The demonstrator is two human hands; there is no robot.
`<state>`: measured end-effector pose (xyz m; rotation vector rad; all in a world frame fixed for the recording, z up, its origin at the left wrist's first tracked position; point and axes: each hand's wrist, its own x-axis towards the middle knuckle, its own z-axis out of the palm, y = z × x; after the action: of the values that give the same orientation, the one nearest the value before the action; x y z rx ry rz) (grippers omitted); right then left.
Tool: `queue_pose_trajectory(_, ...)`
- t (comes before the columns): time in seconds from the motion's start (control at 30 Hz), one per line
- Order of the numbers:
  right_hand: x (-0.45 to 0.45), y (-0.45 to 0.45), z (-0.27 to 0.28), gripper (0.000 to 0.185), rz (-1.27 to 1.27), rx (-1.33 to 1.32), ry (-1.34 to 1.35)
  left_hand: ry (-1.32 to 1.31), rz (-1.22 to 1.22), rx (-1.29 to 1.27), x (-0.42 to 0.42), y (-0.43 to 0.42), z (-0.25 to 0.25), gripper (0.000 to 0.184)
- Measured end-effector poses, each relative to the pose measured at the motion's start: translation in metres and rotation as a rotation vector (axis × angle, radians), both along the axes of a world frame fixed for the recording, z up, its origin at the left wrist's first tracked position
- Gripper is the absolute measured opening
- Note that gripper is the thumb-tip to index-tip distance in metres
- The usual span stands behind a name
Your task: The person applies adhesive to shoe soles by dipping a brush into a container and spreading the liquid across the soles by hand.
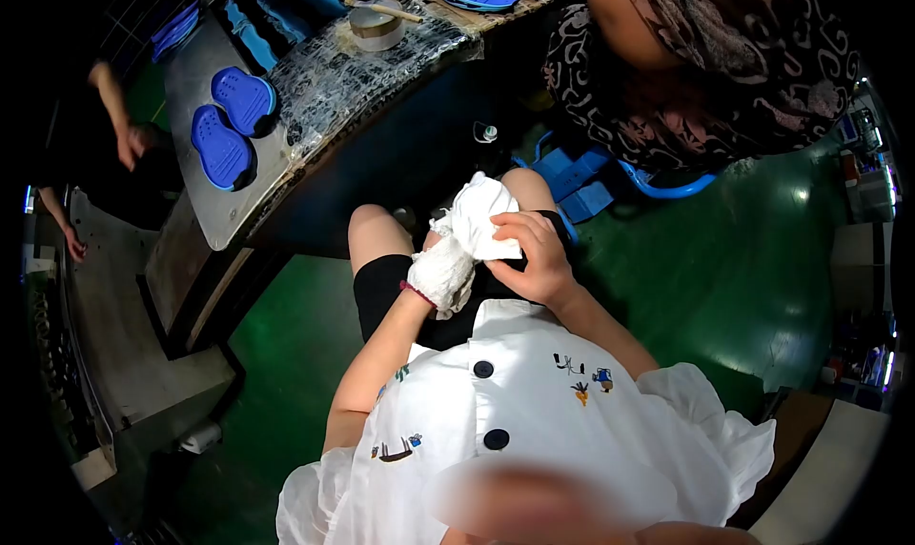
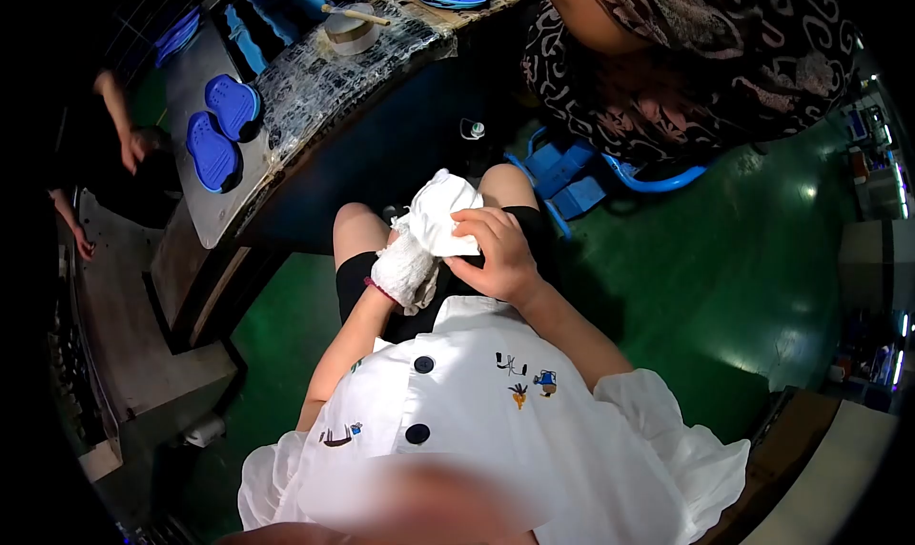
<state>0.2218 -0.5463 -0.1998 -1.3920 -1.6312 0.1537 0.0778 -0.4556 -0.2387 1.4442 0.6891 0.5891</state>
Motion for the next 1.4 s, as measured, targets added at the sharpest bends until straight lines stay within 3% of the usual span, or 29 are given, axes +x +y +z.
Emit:
queue_pose_trajectory(0.13, 0.004, -0.005, -0.014, 0.013, -0.06, -0.088, 0.137, -0.021, -0.045, -0.301, 0.008, 0.0, 0.017, 0.032)
queue_pose_trajectory(0.2, 0.003, -0.004, -0.021, 0.01, -0.15, -0.444, 0.767, -0.051, -0.061, -0.357, 0.014, -0.003, 0.04, 0.031)
queue_pose_trajectory(0.23, 0.004, -0.001, -0.031, 0.014, -0.137, -0.302, 0.725, -0.09, -0.047, -0.386, 0.013, -0.004, 0.032, 0.031)
queue_pose_trajectory(0.37, 0.011, 0.002, -0.055, 0.013, -0.191, -0.206, 0.623, 0.057, -0.073, -0.251, 0.009, -0.004, 0.04, 0.031)
queue_pose_trajectory(0.43, 0.015, -0.003, -0.053, 0.014, -0.05, -0.529, 1.181, 0.026, -0.101, -0.188, 0.009, -0.003, 0.033, 0.03)
queue_pose_trajectory(0.47, 0.014, -0.004, -0.048, 0.014, -0.05, -0.53, 1.182, 0.026, -0.102, -0.188, 0.009, -0.003, 0.033, 0.03)
queue_pose_trajectory(0.53, 0.012, -0.006, -0.036, 0.014, -0.232, -0.467, 0.631, 0.052, -0.066, -0.165, 0.009, -0.002, 0.034, 0.029)
queue_pose_trajectory(0.6, 0.015, -0.008, -0.028, 0.015, -0.334, -0.387, 0.56, 0.044, -0.015, -0.121, 0.013, -0.002, 0.03, 0.026)
queue_pose_trajectory(0.67, 0.031, -0.015, -0.027, 0.021, -0.467, -0.205, 0.383, -0.067, 0.063, -0.456, 0.016, -0.001, 0.029, 0.024)
queue_pose_trajectory(0.73, 0.048, -0.03, -0.013, 0.037, -0.439, -0.182, 0.526, -0.089, 0.119, -0.543, 0.015, 0.006, 0.01, 0.021)
queue_pose_trajectory(0.8, 0.071, -0.058, -0.014, 0.052, -0.477, -0.321, 0.281, -0.074, 0.123, -0.583, 0.012, 0.013, -0.009, 0.021)
queue_pose_trajectory(0.87, 0.084, -0.095, -0.028, 0.047, -0.516, -0.28, 0.126, -0.002, 0.112, -0.614, 0.004, 0.02, -0.024, 0.018)
queue_pose_trajectory(0.93, 0.085, -0.129, -0.036, 0.039, -0.364, -0.691, 0.04, -0.052, 0.115, -0.689, -0.001, 0.031, -0.054, 0.019)
queue_pose_trajectory(1.03, 0.064, -0.153, -0.061, 0.029, -0.276, -0.714, 0.093, 0.025, 0.178, -0.693, -0.001, 0.041, -0.07, 0.021)
queue_pose_trajectory(1.13, 0.055, -0.146, -0.049, 0.024, -0.374, -0.71, 0.163, -0.028, 0.181, -0.733, 0.0, 0.042, -0.078, 0.022)
queue_pose_trajectory(1.17, 0.055, -0.147, -0.044, 0.022, -0.427, -0.87, 0.095, -0.001, 0.193, -0.665, 0.002, 0.04, -0.079, 0.02)
queue_pose_trajectory(1.2, 0.056, -0.148, -0.04, 0.02, -0.484, -1.021, 0.024, -0.067, 0.121, -0.751, -0.002, 0.046, -0.106, 0.02)
queue_pose_trajectory(1.27, 0.069, -0.169, -0.059, 0.02, -0.392, -1.105, -0.056, -0.075, 0.154, -0.776, -0.001, 0.044, -0.099, 0.018)
queue_pose_trajectory(1.33, 0.074, -0.188, -0.04, 0.021, -0.272, -1.262, -0.108, 0.004, 0.22, -0.751, -0.003, 0.042, -0.088, 0.018)
queue_pose_trajectory(1.4, 0.068, -0.19, 0.011, 0.025, -0.214, -1.494, 0.267, -0.029, 0.25, -0.796, -0.007, 0.044, -0.086, 0.018)
